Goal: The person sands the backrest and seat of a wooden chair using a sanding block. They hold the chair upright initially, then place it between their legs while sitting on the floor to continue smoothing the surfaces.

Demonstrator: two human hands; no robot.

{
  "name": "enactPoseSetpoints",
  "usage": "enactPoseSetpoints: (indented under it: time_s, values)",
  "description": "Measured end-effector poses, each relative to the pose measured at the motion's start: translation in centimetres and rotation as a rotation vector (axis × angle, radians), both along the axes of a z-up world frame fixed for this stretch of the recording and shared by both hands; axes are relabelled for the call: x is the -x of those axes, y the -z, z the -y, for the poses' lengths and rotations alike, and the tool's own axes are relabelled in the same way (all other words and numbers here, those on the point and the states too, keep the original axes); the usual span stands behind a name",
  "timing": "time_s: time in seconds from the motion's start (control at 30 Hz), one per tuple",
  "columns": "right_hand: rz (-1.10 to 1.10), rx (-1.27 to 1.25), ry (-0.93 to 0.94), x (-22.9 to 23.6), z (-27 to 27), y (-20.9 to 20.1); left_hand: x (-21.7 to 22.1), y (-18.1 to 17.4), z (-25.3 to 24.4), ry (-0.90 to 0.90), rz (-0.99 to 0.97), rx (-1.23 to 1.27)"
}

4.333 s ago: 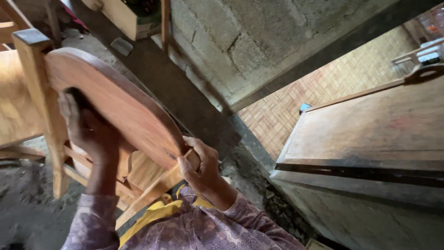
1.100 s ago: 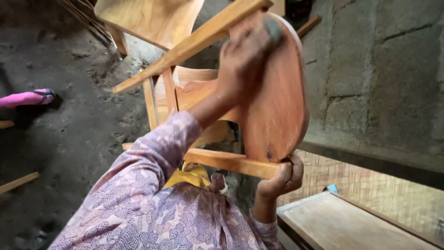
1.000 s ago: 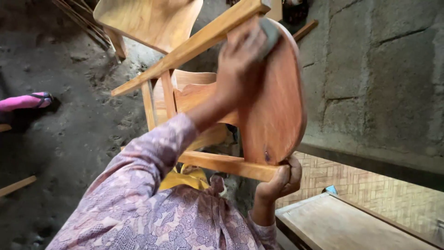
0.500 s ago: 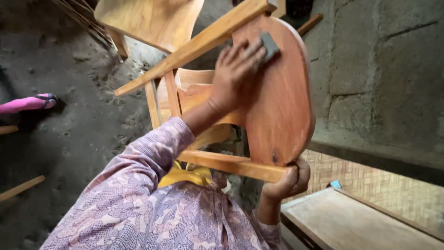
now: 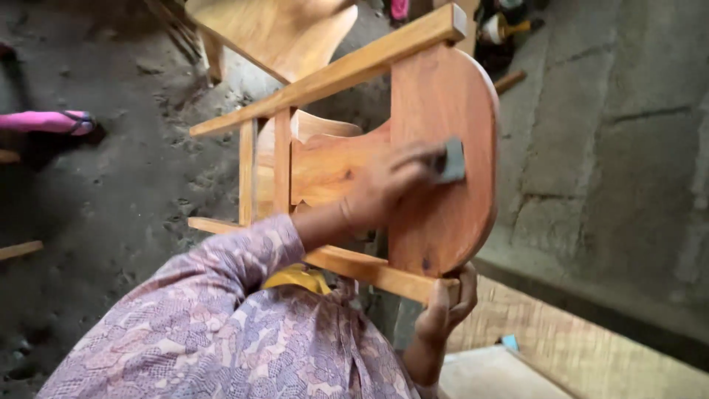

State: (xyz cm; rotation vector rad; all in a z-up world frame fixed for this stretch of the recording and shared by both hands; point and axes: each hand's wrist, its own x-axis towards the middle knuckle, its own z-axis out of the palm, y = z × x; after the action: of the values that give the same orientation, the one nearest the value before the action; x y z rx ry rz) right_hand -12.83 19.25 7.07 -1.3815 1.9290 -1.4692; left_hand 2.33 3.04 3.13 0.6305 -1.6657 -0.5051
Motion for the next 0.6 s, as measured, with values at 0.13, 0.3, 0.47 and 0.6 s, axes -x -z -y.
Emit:
enactPoseSetpoints:
  time_s: [0.13, 0.3, 0.47, 0.6]
  values:
    - [0.38, -0.29, 0.147, 3.3, -1.4, 1.7, 1.4, 1.3, -3.8, 0.048, -0.095, -0.124]
    - [0.352, -0.182, -0.409, 6.0, 0.6, 0.5, 1.2, 5.3, -6.0, -0.031, -0.081, -0.149]
    - [0.593, -0.302, -0.521, 9.5, -0.1, 1.8, -0.5, 17.6, -5.8, -0.275, -0.553, -0.987]
    - [0.592, -0.368, -0.537, 7.1, 1.0, -1.8, -2.2, 19.9, -6.9, -0.576, 0.052, -0.879]
